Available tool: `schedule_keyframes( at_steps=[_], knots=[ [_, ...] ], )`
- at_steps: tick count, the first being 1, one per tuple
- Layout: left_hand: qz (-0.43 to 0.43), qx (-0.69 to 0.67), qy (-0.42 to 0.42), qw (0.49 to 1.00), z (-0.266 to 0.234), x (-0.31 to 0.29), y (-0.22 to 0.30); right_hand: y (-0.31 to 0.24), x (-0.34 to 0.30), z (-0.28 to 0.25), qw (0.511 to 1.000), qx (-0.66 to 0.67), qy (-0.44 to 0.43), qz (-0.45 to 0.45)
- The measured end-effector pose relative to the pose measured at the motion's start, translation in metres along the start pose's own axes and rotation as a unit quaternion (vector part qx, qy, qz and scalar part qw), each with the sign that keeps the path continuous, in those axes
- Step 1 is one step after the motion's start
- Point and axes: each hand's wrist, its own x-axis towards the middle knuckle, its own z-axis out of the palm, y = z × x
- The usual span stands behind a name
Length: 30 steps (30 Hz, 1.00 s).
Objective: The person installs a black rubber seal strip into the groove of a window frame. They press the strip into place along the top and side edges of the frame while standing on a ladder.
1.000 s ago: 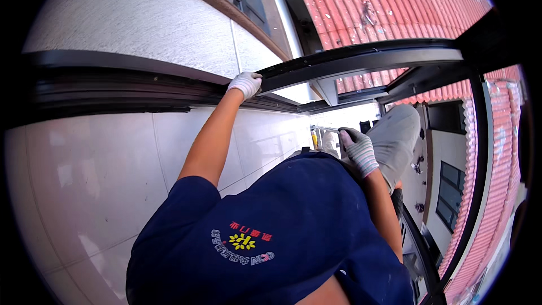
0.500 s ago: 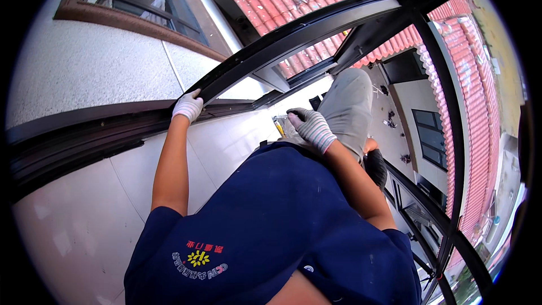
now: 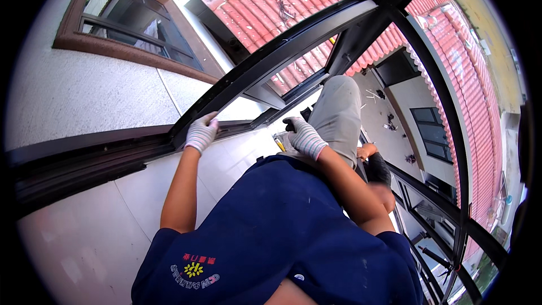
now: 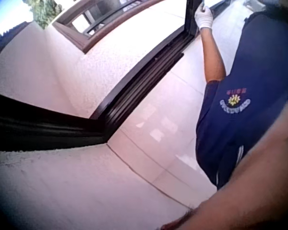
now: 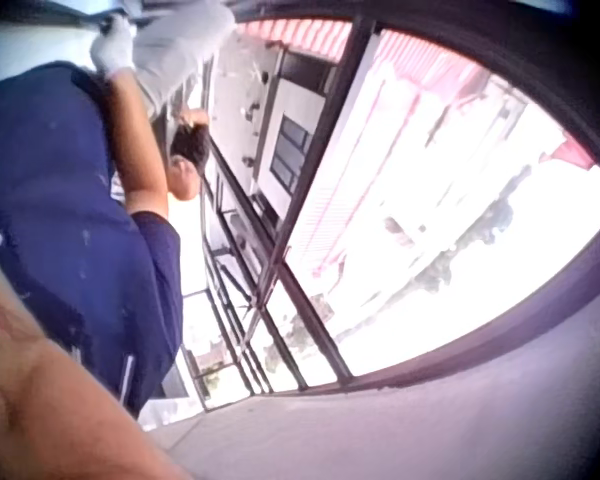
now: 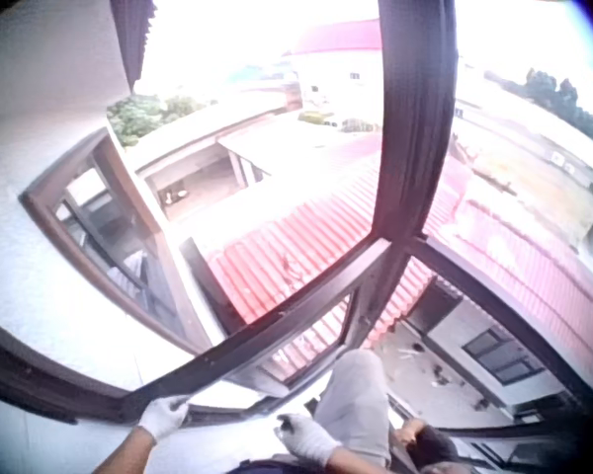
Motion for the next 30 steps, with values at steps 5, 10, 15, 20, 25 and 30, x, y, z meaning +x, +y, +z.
schedule_keyframes(
  at_steps=[5, 10, 15, 20, 25, 30],
  knots=[
    [-0.003, -0.161, -0.172, 0.972, 0.052, -0.025, 0.026, -0.011, -0.011, 0.002, 0.993, 0.084, -0.071, 0.045],
    [-0.015, -0.220, -0.274, 0.936, 0.090, -0.059, 0.058, -0.029, -0.029, -0.002, 0.989, 0.037, -0.140, 0.022],
    [0.006, -0.253, -0.303, 0.919, 0.123, -0.077, 0.055, -0.020, -0.036, 0.002, 0.988, -0.096, -0.117, -0.027],
    [0.028, -0.181, -0.274, 0.944, 0.128, -0.076, 0.056, 0.003, -0.033, 0.015, 0.996, -0.023, -0.077, -0.048],
    [0.009, -0.246, -0.271, 0.931, 0.134, -0.076, 0.056, 0.000, -0.031, 0.014, 0.992, 0.045, -0.092, -0.072],
    [-0.003, -0.337, -0.263, 0.904, 0.138, -0.080, 0.059, -0.011, -0.033, 0.010, 0.991, 0.080, -0.091, -0.064]
  ],
)
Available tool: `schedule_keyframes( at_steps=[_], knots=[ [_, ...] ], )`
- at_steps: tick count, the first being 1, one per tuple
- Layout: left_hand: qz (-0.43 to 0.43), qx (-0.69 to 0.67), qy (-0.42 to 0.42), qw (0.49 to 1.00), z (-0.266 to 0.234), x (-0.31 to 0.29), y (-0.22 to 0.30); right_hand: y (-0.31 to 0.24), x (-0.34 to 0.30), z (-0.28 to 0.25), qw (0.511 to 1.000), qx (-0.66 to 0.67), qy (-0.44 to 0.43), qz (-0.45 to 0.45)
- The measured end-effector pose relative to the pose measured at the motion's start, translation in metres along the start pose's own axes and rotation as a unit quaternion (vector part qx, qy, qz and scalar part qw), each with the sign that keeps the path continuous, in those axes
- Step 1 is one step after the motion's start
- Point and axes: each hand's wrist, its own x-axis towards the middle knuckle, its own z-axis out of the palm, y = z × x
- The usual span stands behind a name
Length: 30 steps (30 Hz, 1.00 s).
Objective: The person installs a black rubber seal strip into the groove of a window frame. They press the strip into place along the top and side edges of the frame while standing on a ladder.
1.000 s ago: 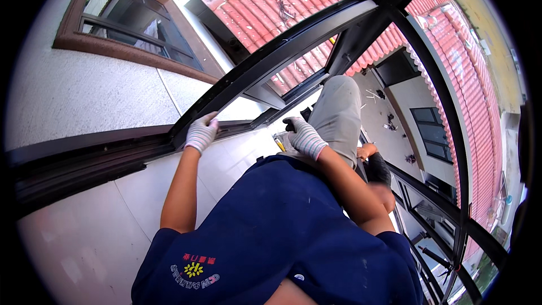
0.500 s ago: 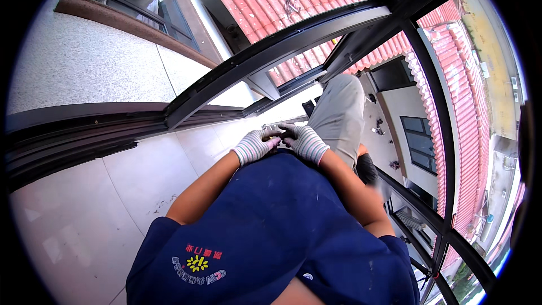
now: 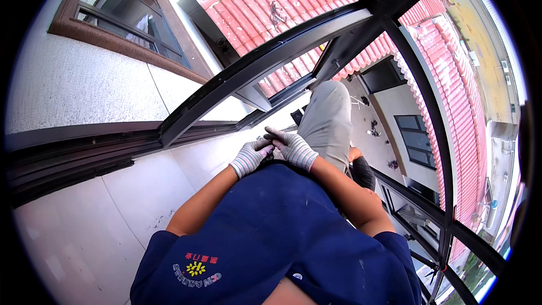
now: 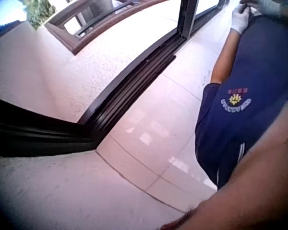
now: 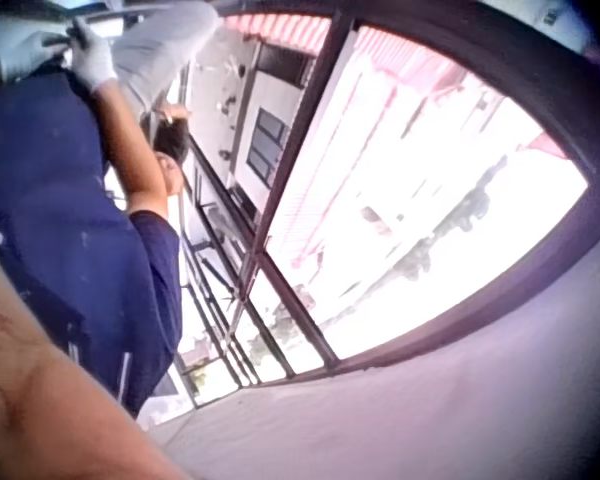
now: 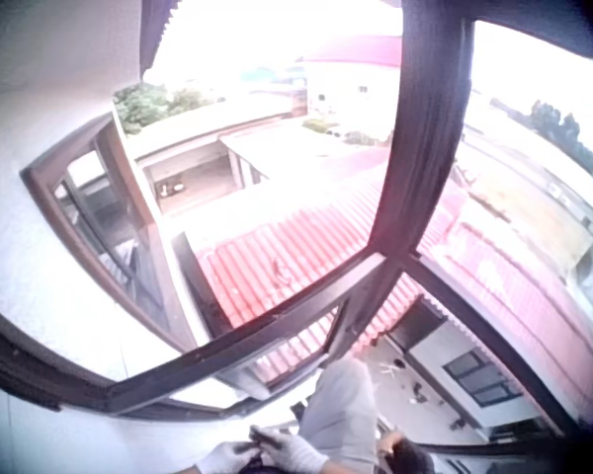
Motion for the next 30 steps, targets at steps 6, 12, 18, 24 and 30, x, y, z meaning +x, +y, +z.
schedule_keyframes(
  at_steps=[6, 12, 18, 24, 30],
  knots=[
    [-0.001, -0.043, 0.000, 0.999, -0.002, 0.002, 0.009, 0.005, 0.005, -0.002, 1.000, 0.022, 0.009, 0.010],
    [0.014, -0.035, 0.022, 0.999, -0.005, 0.006, 0.011, 0.007, 0.008, -0.003, 0.998, -0.051, 0.007, 0.032],
    [0.006, -0.051, 0.028, 0.998, -0.006, 0.013, 0.007, 0.009, 0.012, -0.005, 0.998, -0.039, 0.003, 0.047],
    [-0.002, -0.012, 0.046, 0.999, -0.008, 0.015, -0.006, 0.001, 0.011, -0.007, 0.996, -0.069, -0.009, 0.055],
    [0.001, 0.029, 0.039, 0.999, -0.011, 0.013, -0.007, 0.006, 0.012, -0.005, 0.994, -0.087, 0.001, 0.064]
  ],
)
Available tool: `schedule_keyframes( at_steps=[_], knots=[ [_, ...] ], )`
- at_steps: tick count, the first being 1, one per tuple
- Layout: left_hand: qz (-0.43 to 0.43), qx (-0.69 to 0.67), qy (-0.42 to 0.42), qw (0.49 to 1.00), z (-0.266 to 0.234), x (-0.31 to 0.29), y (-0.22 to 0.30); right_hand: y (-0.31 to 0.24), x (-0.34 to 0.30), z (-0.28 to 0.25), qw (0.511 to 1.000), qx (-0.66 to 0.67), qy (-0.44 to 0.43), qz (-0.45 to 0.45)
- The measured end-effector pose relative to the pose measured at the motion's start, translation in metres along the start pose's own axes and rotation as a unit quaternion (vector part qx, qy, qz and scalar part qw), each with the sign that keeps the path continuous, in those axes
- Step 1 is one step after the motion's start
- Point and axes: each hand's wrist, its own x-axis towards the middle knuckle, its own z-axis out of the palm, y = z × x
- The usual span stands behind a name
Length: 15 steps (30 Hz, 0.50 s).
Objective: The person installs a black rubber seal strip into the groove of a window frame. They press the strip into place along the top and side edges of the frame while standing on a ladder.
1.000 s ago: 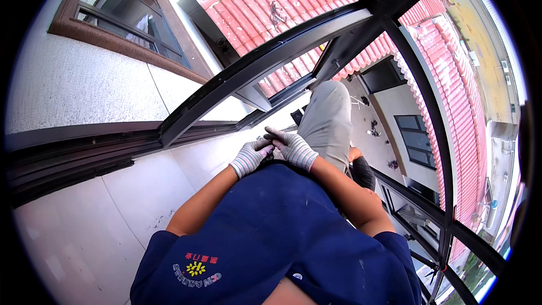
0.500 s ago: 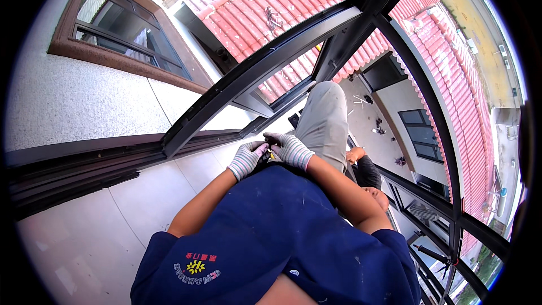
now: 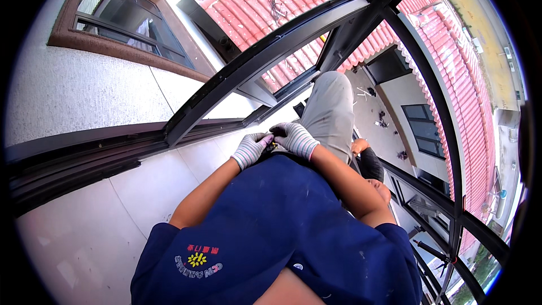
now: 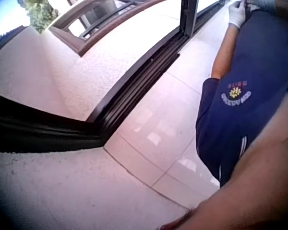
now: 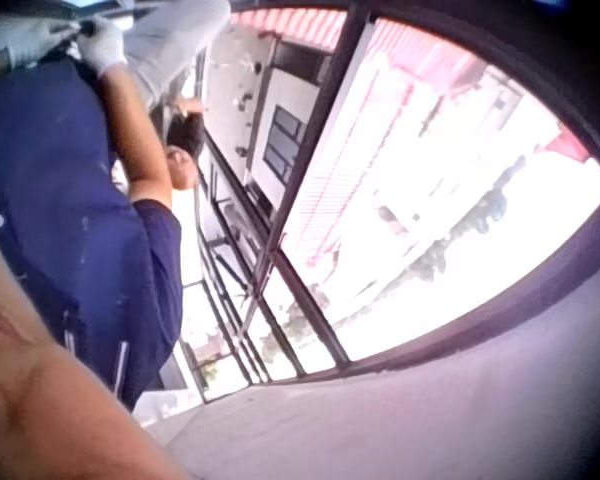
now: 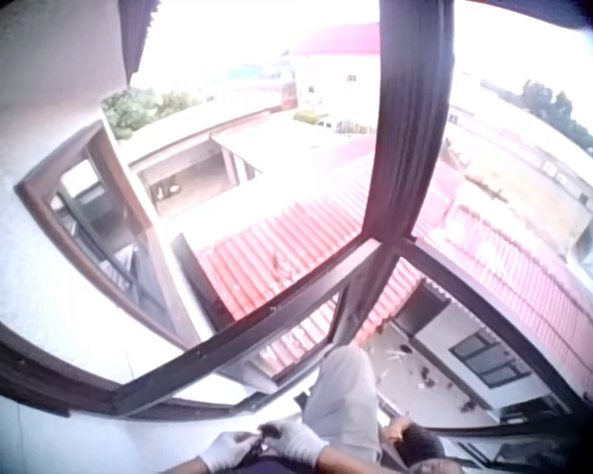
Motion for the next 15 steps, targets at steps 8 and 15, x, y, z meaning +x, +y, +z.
schedule_keyframes(
  at_steps=[8, 15],
  knots=[
    [-0.038, 0.037, 0.003, 0.999, -0.005, 0.000, -0.004, -0.007, -0.002, -0.002, 0.999, -0.030, 0.017, -0.004],
    [-0.032, 0.011, 0.048, 0.998, -0.015, 0.001, -0.001, -0.007, 0.007, -0.010, 0.951, 0.278, 0.131, 0.015]
  ],
)
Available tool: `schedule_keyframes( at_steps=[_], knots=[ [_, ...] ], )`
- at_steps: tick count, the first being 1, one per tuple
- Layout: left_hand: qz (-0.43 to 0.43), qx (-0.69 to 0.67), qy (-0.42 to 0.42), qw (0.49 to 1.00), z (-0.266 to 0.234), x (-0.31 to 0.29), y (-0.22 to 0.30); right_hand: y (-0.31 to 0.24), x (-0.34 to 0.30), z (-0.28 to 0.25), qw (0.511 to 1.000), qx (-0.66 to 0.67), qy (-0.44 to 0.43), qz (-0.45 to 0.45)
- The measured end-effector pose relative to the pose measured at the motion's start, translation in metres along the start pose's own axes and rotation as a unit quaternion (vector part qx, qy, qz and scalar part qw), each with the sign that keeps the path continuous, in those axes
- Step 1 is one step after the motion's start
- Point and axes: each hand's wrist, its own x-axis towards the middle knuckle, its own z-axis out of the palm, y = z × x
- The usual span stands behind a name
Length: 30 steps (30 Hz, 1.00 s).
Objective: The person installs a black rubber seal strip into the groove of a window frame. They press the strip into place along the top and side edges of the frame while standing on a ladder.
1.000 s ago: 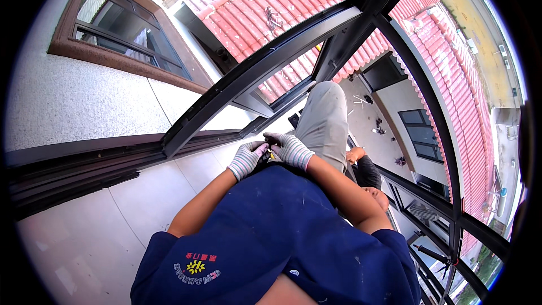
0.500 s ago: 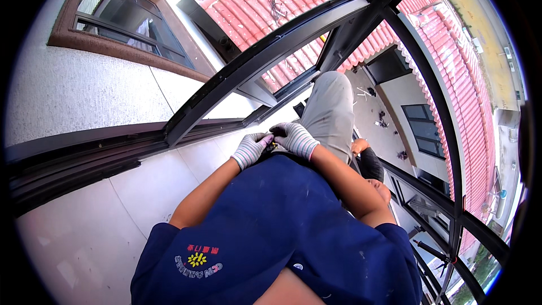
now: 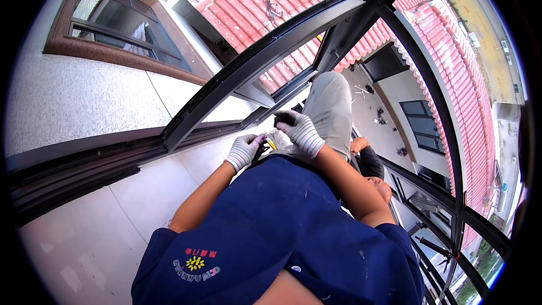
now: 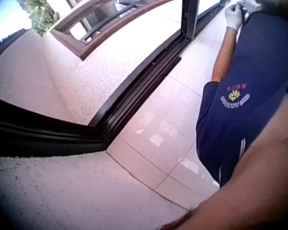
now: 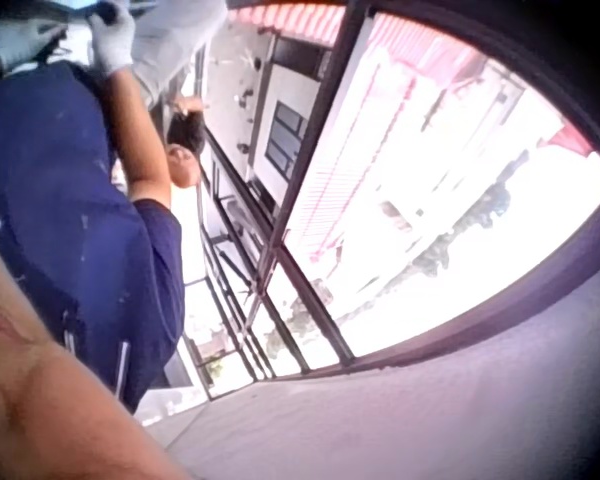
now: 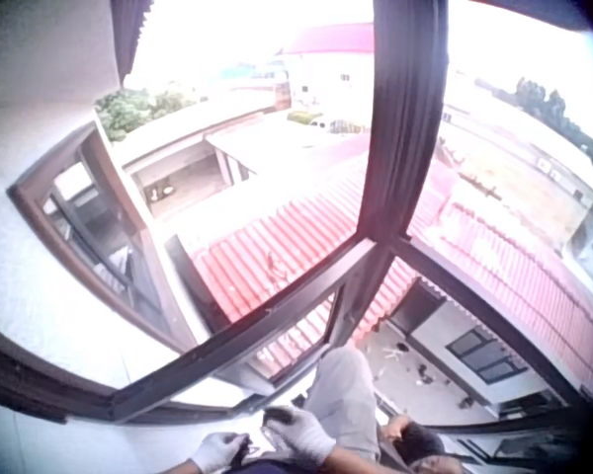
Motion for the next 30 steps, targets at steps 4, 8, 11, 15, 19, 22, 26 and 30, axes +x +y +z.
schedule_keyframes(
  at_steps=[4, 8, 11, 15, 19, 22, 26, 30],
  knots=[
    [-0.001, -0.074, 0.042, 0.996, -0.027, 0.018, 0.003, -0.015, 0.002, -0.020, 0.983, 0.181, 0.036, -0.007],
    [0.006, -0.064, 0.100, 0.993, -0.066, 0.036, 0.027, -0.018, 0.002, -0.030, 0.960, 0.264, 0.046, -0.078],
    [-0.006, -0.127, 0.156, 0.979, -0.091, 0.052, 0.035, -0.035, 0.005, -0.037, 0.948, 0.299, 0.038, -0.105],
    [-0.022, -0.135, 0.205, 0.969, -0.115, 0.071, 0.039, -0.066, 0.006, -0.048, 0.942, 0.311, 0.006, -0.124],
    [-0.063, -0.156, 0.215, 0.962, -0.135, 0.086, 0.033, -0.077, 0.017, -0.058, 0.944, 0.297, -0.009, -0.145],
    [-0.066, -0.127, 0.217, 0.966, -0.138, 0.086, 0.036, -0.082, 0.025, -0.061, 0.937, 0.319, -0.016, -0.140],
    [-0.099, -0.214, 0.178, 0.955, -0.144, 0.088, 0.042, -0.085, 0.039, -0.073, 0.911, 0.389, -0.061, -0.125],
    [-0.120, -0.236, 0.182, 0.947, -0.146, 0.091, 0.042, -0.088, 0.055, -0.083, 0.890, 0.437, -0.077, -0.105]
  ],
)
